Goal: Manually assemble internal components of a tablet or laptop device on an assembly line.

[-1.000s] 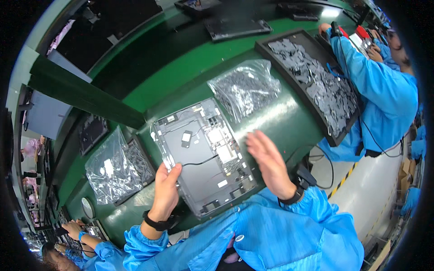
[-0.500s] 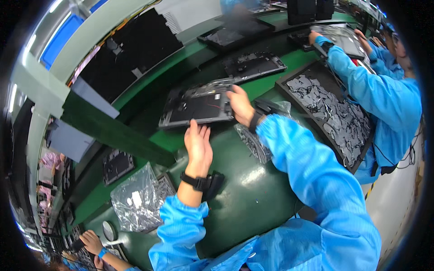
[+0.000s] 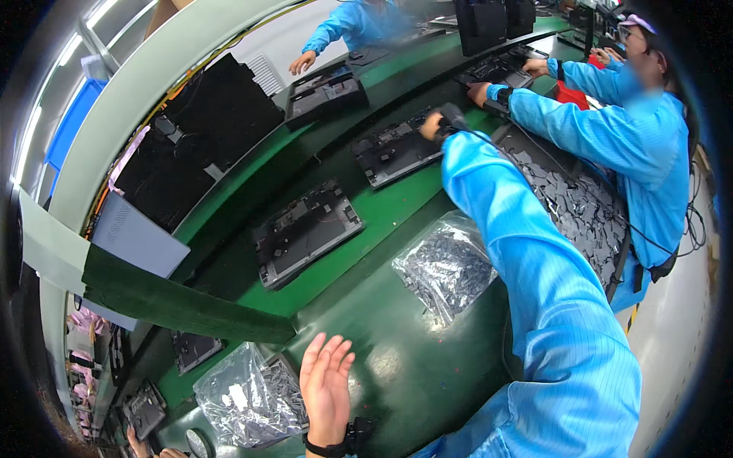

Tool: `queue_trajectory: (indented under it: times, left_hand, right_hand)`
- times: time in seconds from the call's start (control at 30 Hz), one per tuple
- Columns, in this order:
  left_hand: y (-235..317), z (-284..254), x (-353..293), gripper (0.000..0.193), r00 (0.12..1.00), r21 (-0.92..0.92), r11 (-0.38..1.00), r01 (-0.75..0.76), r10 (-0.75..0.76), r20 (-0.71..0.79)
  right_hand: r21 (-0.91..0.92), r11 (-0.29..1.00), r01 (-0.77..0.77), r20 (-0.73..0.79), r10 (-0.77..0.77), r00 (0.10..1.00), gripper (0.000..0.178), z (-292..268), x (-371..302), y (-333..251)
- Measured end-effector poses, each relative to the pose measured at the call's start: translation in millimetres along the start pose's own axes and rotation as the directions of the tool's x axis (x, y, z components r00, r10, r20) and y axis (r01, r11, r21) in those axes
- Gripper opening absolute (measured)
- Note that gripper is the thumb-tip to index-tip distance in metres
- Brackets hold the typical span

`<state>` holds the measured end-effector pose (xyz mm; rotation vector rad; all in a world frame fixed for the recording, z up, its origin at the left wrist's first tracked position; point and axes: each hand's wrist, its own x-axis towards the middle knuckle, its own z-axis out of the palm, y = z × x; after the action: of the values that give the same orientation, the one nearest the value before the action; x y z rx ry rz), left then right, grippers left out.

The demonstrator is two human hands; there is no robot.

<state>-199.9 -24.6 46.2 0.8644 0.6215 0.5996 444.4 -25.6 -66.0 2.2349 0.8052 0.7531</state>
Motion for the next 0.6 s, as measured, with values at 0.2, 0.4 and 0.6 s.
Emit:
queue_trajectory:
  times: [0.2,0.4,0.6]
  left_hand:
    - [-11.4,2.5,7.3,0.032,0.966,-0.196,0.947,0.256,-0.257,0.019]
    - [-51.6,70.6,74.8,0.041,0.944,-0.215,0.927,0.306,-0.267,0.192]
    - [-69.5,118.5,113.1,0.074,0.989,-0.222,0.965,0.141,-0.145,-0.003]
  right_hand:
    - [0.838,0.121,-0.533,0.525,0.093,0.846,0.063,-63.9,-40.3,23.2]
    - [0.304,-0.886,-0.35,0.522,-0.153,0.839,0.011,-109.4,-102.4,64.8]
    - [0.236,-0.969,-0.071,0.499,0.058,0.865,0.064,-262.6,-279.2,48.1]
